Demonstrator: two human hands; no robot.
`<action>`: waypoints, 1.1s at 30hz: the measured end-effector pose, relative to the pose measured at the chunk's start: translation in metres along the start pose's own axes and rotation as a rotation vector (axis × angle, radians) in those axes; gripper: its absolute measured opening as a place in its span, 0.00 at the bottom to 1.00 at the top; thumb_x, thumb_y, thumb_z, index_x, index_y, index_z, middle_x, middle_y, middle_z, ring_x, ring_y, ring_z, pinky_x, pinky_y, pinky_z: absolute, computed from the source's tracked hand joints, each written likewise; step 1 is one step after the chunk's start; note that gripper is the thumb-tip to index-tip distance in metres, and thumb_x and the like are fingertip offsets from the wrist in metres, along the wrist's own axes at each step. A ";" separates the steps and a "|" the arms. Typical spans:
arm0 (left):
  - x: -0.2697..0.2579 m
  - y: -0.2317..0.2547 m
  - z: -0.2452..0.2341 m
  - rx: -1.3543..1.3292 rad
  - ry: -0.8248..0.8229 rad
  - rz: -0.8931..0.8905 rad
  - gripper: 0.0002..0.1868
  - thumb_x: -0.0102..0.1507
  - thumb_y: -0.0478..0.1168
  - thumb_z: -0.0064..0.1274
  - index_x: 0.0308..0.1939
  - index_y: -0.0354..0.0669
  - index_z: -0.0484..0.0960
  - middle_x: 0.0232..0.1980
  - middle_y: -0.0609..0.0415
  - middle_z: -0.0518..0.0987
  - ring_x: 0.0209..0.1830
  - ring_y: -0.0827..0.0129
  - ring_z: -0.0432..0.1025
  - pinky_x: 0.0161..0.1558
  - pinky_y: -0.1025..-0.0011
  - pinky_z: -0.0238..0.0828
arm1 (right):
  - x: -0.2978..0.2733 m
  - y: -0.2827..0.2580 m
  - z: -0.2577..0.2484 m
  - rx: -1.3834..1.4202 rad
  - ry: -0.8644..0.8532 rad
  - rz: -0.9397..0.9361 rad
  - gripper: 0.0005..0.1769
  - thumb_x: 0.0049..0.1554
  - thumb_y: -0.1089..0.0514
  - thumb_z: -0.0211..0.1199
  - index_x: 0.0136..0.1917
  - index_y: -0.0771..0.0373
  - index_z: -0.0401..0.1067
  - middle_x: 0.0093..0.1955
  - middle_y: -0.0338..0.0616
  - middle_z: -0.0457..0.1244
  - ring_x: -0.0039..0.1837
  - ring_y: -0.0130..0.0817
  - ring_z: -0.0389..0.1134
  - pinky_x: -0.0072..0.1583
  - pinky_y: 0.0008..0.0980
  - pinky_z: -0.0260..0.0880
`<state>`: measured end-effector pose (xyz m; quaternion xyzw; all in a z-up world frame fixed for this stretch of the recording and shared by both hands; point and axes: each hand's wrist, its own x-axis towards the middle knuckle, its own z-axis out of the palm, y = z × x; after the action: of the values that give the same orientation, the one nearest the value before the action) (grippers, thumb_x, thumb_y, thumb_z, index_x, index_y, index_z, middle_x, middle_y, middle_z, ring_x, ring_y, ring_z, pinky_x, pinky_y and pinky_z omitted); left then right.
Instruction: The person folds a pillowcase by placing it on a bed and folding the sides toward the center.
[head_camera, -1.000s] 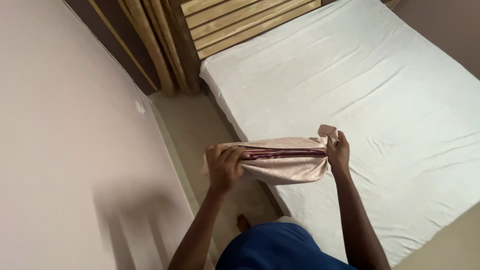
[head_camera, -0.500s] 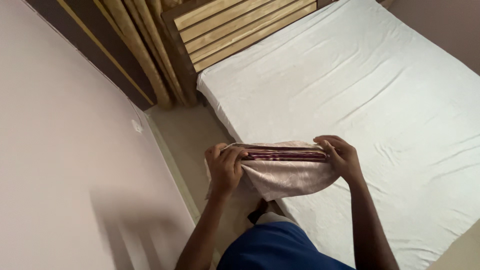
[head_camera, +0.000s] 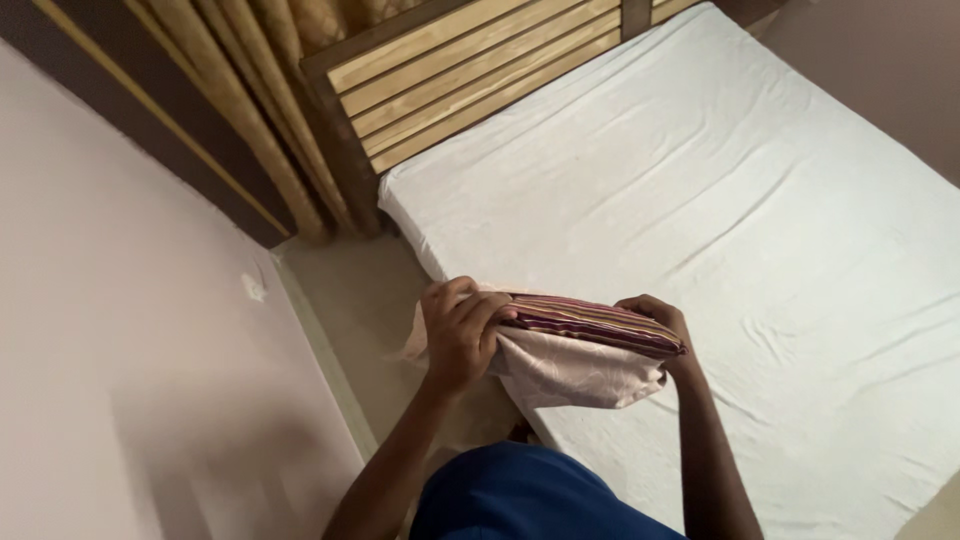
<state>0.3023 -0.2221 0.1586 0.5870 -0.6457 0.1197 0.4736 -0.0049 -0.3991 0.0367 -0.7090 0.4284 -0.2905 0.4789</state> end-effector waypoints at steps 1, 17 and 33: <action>0.007 0.000 0.004 -0.008 -0.010 0.024 0.06 0.61 0.37 0.59 0.41 0.47 0.85 0.43 0.62 0.84 0.53 0.62 0.70 0.61 0.56 0.58 | 0.002 0.007 0.002 -0.002 0.015 0.007 0.14 0.55 0.61 0.66 0.52 0.71 0.78 0.46 0.52 0.73 0.47 0.37 0.74 0.50 0.34 0.76; 0.078 -0.063 0.087 -0.251 -0.148 0.041 0.04 0.64 0.35 0.57 0.41 0.49 0.86 0.36 0.65 0.84 0.52 0.66 0.71 0.60 0.60 0.56 | -0.023 -0.053 -0.026 0.202 0.641 -0.106 0.12 0.68 0.59 0.59 0.59 0.67 0.76 0.52 0.46 0.71 0.53 0.28 0.71 0.55 0.27 0.74; 0.088 -0.141 0.227 -0.664 -0.416 0.125 0.04 0.63 0.39 0.58 0.35 0.49 0.88 0.33 0.65 0.84 0.34 0.66 0.68 0.49 0.64 0.60 | 0.055 -0.074 0.080 -0.830 0.702 0.088 0.17 0.52 0.50 0.71 0.55 0.54 0.81 0.56 0.37 0.72 0.59 0.38 0.71 0.61 0.42 0.67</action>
<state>0.3301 -0.4802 0.0495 0.3732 -0.7659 -0.1886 0.4885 0.1103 -0.4004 0.0755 -0.6803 0.6705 -0.2959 -0.0013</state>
